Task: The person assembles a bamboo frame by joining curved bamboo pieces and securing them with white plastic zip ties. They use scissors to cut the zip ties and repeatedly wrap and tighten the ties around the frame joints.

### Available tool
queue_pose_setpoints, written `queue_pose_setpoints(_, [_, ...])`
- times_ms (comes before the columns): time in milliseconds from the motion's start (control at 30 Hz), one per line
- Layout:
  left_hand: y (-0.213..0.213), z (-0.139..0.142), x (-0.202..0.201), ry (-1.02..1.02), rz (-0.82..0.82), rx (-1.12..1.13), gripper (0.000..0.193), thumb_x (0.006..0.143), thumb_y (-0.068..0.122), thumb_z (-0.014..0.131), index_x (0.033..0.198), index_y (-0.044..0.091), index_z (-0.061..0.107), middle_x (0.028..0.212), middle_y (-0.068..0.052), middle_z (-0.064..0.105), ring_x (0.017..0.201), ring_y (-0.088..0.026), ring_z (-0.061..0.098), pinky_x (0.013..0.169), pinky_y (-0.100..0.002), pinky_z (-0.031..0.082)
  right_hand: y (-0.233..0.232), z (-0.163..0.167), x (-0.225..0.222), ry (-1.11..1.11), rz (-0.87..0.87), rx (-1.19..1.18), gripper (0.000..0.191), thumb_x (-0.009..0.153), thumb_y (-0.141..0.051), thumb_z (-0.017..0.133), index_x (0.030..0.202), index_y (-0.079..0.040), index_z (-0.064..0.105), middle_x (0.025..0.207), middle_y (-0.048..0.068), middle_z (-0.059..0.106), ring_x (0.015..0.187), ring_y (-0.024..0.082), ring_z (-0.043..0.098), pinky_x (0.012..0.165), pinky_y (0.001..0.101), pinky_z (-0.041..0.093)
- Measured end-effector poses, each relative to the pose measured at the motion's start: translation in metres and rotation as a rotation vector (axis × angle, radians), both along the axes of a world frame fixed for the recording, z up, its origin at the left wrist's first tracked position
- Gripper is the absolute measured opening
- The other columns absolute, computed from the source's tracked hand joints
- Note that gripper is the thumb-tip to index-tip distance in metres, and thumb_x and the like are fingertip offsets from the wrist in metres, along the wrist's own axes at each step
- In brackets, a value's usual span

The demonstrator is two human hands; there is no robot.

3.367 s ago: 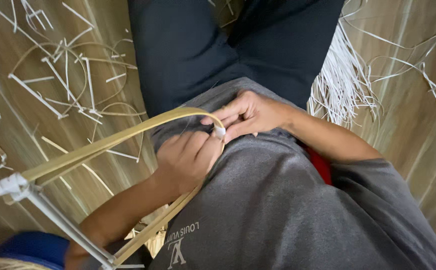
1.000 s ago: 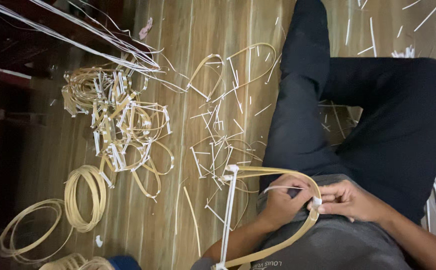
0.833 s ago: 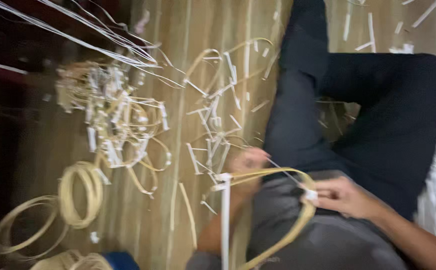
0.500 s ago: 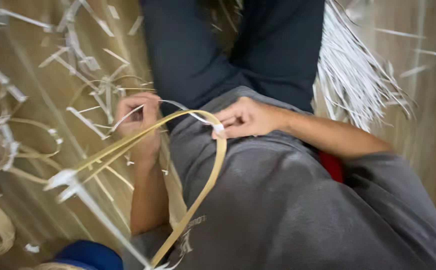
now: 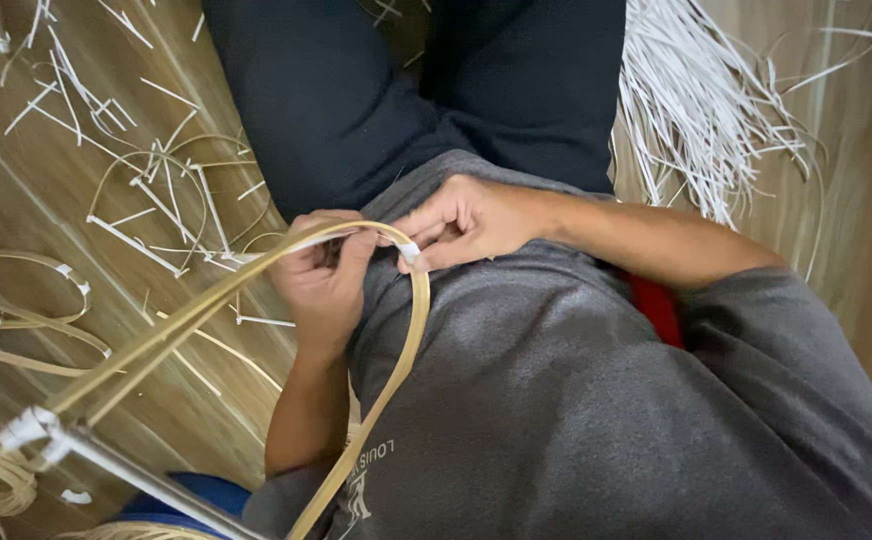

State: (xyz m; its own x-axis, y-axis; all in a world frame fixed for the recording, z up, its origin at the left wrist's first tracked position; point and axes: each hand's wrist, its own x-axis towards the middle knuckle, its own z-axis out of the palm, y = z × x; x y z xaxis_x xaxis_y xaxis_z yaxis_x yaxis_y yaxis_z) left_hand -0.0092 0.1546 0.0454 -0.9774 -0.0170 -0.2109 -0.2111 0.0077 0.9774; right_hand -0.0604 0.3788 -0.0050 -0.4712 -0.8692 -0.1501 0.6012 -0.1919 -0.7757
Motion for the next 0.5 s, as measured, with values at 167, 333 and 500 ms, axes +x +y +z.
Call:
queue_pose_setpoints(167, [0.002,-0.006,0.001,0.032,0.041,0.048,0.007,0.102,-0.006,0.065,0.103,0.0,0.062,0.101,-0.009,0.071,0.087,-0.011,0.064,0.08,-0.024,0.052,0.0,0.002,0.0,0.094,-0.006,-0.007,0.043,0.099,-0.005,0.069,0.141,0.002,0.06,0.119,0.012,0.076,0.106,0.01,0.071,0.097,0.0254,0.059])
queue_pose_setpoints(333, [-0.003,-0.006,-0.007,-0.042,-0.039,0.011,0.01,0.098,-0.005,0.065,0.107,0.0,0.063,0.099,-0.007,0.068,0.087,-0.01,0.064,0.079,-0.023,0.052,-0.001,0.005,0.002,0.138,-0.006,-0.005,0.04,0.098,-0.005,0.07,0.137,0.002,0.062,0.115,0.01,0.077,0.102,0.009,0.073,0.094,0.024,0.061])
queue_pose_setpoints(500, [-0.022,0.002,-0.02,-0.254,-0.28,0.028,0.016,0.105,0.006,0.062,0.108,-0.007,0.071,0.081,-0.009,0.062,0.065,-0.009,0.053,0.058,-0.02,0.04,0.004,0.016,0.004,-0.03,0.013,-0.016,0.04,0.098,-0.004,0.069,0.138,0.003,0.063,0.111,0.007,0.077,0.096,0.005,0.068,0.087,0.0211,0.058])
